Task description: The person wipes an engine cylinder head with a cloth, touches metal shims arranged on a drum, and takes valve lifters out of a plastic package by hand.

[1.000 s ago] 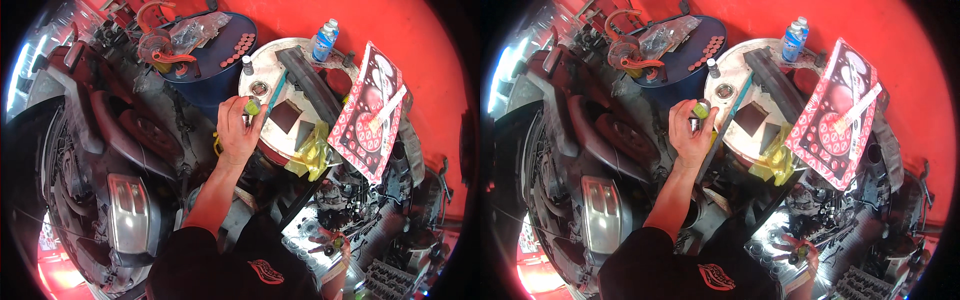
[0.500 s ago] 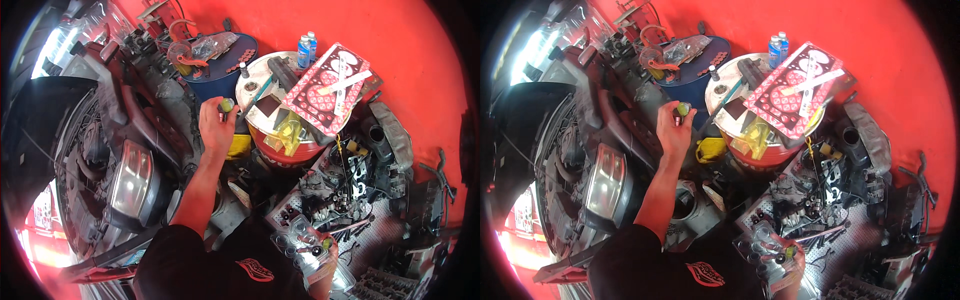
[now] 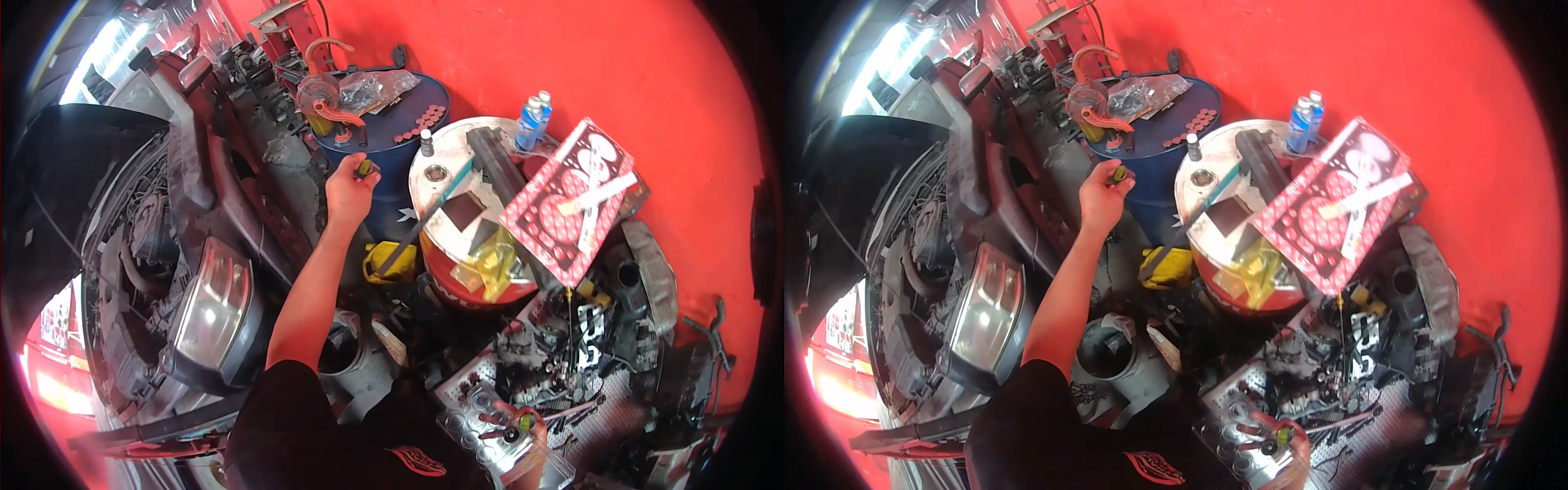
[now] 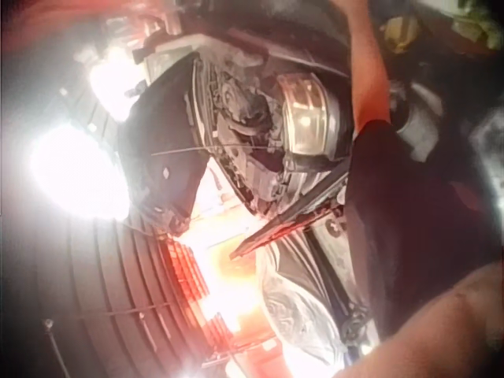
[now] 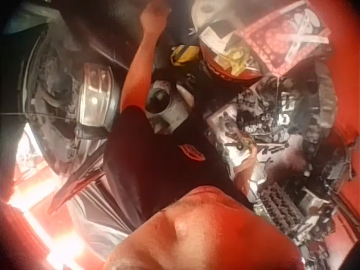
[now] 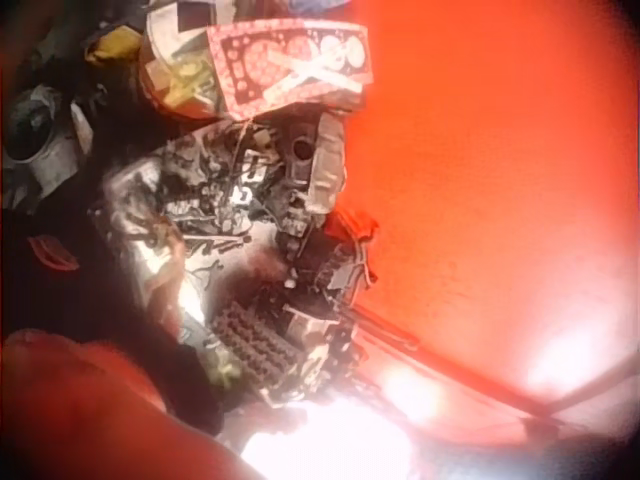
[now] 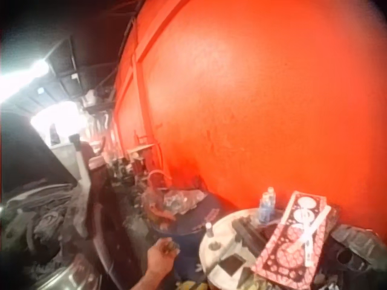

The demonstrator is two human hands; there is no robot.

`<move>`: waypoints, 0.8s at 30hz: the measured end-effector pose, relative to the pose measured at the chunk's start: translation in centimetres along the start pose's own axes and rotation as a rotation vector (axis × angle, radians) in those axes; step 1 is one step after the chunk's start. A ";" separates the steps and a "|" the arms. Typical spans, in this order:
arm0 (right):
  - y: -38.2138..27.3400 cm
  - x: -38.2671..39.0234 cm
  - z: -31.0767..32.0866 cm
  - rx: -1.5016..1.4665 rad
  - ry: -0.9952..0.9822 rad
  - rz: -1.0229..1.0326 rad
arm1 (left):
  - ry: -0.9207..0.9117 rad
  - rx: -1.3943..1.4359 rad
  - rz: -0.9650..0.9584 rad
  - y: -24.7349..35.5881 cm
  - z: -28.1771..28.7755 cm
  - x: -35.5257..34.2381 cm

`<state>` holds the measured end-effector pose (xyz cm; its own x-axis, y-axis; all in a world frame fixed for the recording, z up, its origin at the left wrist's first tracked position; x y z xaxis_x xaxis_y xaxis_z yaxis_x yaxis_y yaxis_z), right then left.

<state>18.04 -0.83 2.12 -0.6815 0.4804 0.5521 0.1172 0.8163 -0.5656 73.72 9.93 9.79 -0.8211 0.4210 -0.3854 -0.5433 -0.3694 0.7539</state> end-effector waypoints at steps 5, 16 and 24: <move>0.1 -6.6 -4.7 0.010 0.036 -0.032 | -0.078 0.049 0.008 -5.0 -3.2 -9.1; -0.2 -15.9 -8.3 -0.014 0.038 -0.115 | -0.230 -0.077 0.215 -13.7 -10.5 -22.8; -0.2 -18.4 -8.4 -0.027 0.027 -0.140 | -0.339 -0.356 0.248 -19.7 -15.0 -27.8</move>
<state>36.58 -7.09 -2.80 -0.6726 0.3698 0.6410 0.0424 0.8841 -0.4654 104.58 -6.96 -2.33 -0.8615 0.5075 0.0184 -0.4146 -0.7239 0.5514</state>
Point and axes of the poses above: each hand's wrist, its own x-axis away from the middle knuckle, its own z-axis out of the back of the hand, y = z × x, the point moved 6 cm from there along -x, towards the middle knuckle, and after that the axes turned 15 degrees about -y, right-handed, at the moved point
